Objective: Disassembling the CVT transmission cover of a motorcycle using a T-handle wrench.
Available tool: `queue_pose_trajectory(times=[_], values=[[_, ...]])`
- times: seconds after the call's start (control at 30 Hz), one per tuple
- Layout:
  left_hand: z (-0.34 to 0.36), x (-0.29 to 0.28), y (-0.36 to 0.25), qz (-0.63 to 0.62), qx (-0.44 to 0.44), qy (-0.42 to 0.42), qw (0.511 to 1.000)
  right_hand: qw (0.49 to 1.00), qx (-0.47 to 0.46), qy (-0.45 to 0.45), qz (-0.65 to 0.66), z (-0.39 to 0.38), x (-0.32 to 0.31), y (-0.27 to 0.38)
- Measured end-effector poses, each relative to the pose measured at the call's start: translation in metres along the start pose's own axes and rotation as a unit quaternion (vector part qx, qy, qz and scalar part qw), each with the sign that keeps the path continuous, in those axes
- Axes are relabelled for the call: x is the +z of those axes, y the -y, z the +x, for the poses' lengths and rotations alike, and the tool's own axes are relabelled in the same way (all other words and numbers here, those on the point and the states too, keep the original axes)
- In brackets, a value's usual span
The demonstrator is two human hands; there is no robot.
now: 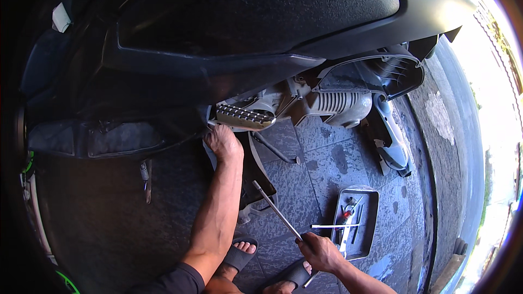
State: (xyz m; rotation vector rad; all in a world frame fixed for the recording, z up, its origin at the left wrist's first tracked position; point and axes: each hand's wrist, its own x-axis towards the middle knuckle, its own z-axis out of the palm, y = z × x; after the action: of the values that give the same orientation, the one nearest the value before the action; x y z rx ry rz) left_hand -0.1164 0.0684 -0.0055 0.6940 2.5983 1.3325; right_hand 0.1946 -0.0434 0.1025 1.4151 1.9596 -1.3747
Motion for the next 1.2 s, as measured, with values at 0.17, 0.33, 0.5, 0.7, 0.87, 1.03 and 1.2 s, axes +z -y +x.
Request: queue_pose_trajectory(times=[0.17,0.33,0.5,0.7,0.87,1.03,1.2], values=[[-0.014,0.002,0.012,-0.039,-0.016,-0.035,0.998,1.0,-0.003,-0.012,0.014,0.006,-0.001,-0.005],[-0.051,-0.008,0.028,-0.411,0.041,-0.075,0.907,0.997,0.003,-0.046,0.06,0.01,-0.001,-0.007],[-0.103,-0.006,0.117,-0.24,0.031,0.121,0.963,0.994,-0.025,-0.06,0.084,0.018,0.006,-0.002],[-0.033,-0.014,0.068,-0.681,-0.265,0.181,0.658,0.974,-0.019,-0.041,0.221,0.032,0.015,0.0],[0.017,-0.001,0.056,-0.755,-0.262,0.207,0.565,0.896,-0.005,0.004,0.444,0.06,0.036,0.026],[0.026,0.009,0.071,-0.729,-0.204,0.159,0.634,0.84,-0.028,-0.002,0.542,0.089,0.056,0.049],[0.022,-0.004,0.061,-0.671,-0.214,0.122,0.699,0.784,-0.058,0.049,0.617,0.109,0.067,0.065]])
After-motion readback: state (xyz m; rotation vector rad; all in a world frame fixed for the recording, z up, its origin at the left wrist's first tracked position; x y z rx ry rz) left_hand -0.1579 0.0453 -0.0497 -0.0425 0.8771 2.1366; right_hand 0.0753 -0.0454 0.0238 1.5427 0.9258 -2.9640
